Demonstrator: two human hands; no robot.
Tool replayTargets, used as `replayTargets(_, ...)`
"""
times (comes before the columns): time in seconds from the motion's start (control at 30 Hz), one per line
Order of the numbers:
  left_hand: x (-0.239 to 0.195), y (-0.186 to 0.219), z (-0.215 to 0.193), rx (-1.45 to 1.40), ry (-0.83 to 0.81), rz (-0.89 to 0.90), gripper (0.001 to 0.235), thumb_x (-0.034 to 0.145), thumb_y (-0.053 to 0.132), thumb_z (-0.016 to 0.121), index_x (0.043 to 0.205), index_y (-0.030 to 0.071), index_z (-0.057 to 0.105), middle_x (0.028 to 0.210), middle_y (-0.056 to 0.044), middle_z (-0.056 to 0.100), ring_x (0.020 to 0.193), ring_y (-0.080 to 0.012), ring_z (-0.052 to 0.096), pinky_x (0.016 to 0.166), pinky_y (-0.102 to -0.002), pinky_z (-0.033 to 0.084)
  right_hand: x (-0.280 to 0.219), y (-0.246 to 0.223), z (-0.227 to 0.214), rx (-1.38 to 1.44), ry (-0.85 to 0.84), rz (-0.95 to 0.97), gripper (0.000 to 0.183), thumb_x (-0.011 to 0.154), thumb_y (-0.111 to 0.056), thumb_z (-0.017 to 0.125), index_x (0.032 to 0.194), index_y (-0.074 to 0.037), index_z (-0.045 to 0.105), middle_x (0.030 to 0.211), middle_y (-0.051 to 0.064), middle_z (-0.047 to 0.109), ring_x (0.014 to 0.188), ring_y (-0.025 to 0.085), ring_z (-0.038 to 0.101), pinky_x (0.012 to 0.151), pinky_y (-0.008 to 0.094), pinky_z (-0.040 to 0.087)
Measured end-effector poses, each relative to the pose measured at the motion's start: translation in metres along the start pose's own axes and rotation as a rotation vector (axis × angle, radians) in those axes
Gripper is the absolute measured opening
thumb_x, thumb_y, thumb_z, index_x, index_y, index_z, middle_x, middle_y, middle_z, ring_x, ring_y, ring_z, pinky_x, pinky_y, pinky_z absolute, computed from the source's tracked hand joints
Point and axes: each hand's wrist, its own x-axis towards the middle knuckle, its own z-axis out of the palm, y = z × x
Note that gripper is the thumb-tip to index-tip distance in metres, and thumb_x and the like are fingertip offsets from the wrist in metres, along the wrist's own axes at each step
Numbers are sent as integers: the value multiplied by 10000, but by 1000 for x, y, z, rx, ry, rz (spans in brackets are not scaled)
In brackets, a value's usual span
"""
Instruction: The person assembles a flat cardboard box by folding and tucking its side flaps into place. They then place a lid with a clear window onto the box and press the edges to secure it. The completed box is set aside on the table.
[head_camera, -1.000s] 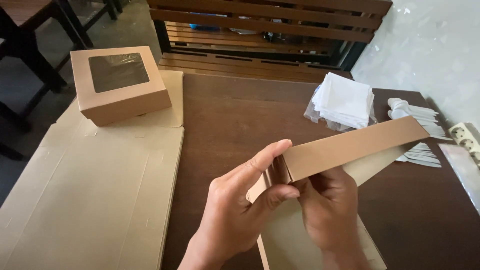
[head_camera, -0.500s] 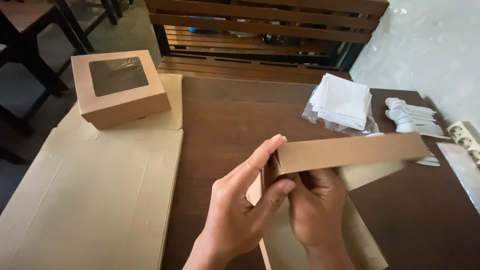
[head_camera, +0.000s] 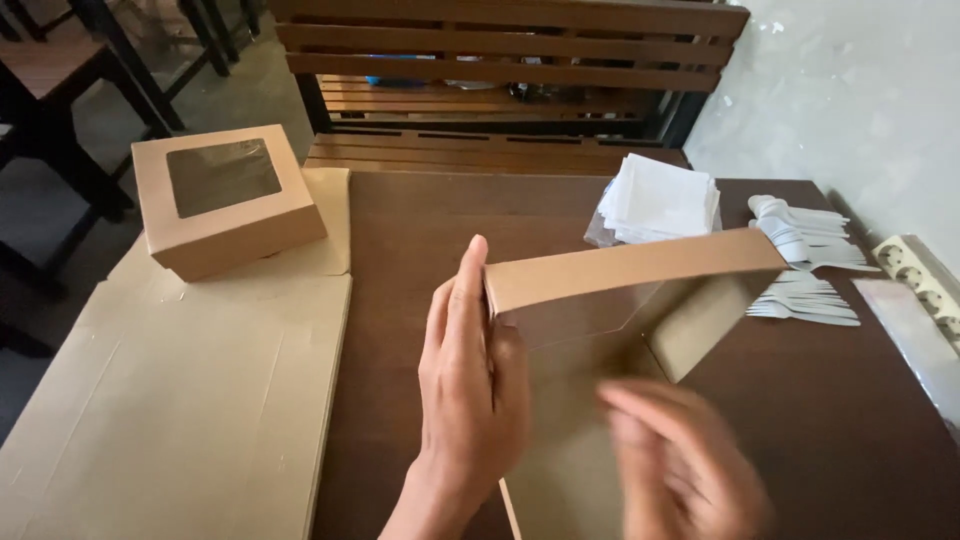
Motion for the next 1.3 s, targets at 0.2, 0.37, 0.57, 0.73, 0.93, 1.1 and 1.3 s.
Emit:
replayTargets(0.2, 3, -6, 16, 12, 52, 0, 427, 994, -32, 328, 1385, -65, 497, 1293, -207, 636, 1164, -336, 632, 1010, -424, 523, 19, 67, -39, -155, 307, -263, 552, 1061, -102, 489, 1505, 177, 317, 1494, 346, 330, 1368, 503, 458, 1125, 532, 457)
replayTargets(0.37, -2, -9, 30, 34, 122, -43, 443, 963, -85, 356, 1339, 21, 563, 1241, -102, 682, 1095, -238, 670, 875, -333, 557, 60, 87, -57, -31, -43, -125, 541, 1039, -151, 482, 1516, 75, 361, 1349, 252, 553, 1239, 333, 563, 1076, 410, 429)
replayTargets(0.57, 6, -13, 29, 32, 236, 14, 431, 920, -102, 383, 1252, 16, 632, 1161, -117, 718, 1021, -233, 714, 867, -325, 573, 68, 81, -43, -12, -171, -57, 433, 1083, -118, 360, 1451, 83, 468, 1339, 209, 664, 1244, 305, 662, 1084, 398, 480)
replayTargets(0.73, 23, -25, 27, 32, 378, 55, 280, 1071, -14, 412, 1211, -25, 655, 1158, -130, 715, 922, -203, 704, 775, -294, 558, 78, 89, -36, 53, -371, -98, 624, 985, -155, 287, 1585, 17, 274, 1498, 239, 554, 1335, 371, 617, 1073, 449, 492)
replayTargets(0.93, 27, -44, 27, 87, 427, -14, 388, 1025, -102, 419, 1331, 17, 626, 1205, -106, 706, 965, -185, 666, 838, -287, 529, 86, 120, -7, -391, -20, -337, 409, 1106, -51, 456, 1494, 13, 568, 1396, 212, 686, 926, 395, 682, 763, 466, 500)
replayTargets(1.1, 23, -53, 25, 76, 256, -68, 449, 1015, 29, 349, 1414, -18, 548, 1254, -141, 685, 899, -183, 629, 816, -308, 511, 104, 114, 12, -128, -134, -271, 461, 1091, -98, 360, 1509, 80, 440, 1518, 250, 529, 1429, 347, 493, 1163, 413, 397)
replayTargets(1.3, 28, -63, 28, 142, 249, 10, 452, 993, -21, 332, 1377, -26, 568, 1326, -131, 686, 1049, -220, 674, 897, -317, 524, 106, 142, 24, -140, -1, -219, 307, 1145, -137, 340, 1179, 26, 597, 730, 23, 422, 650, 173, 348, 648, 343, 325)
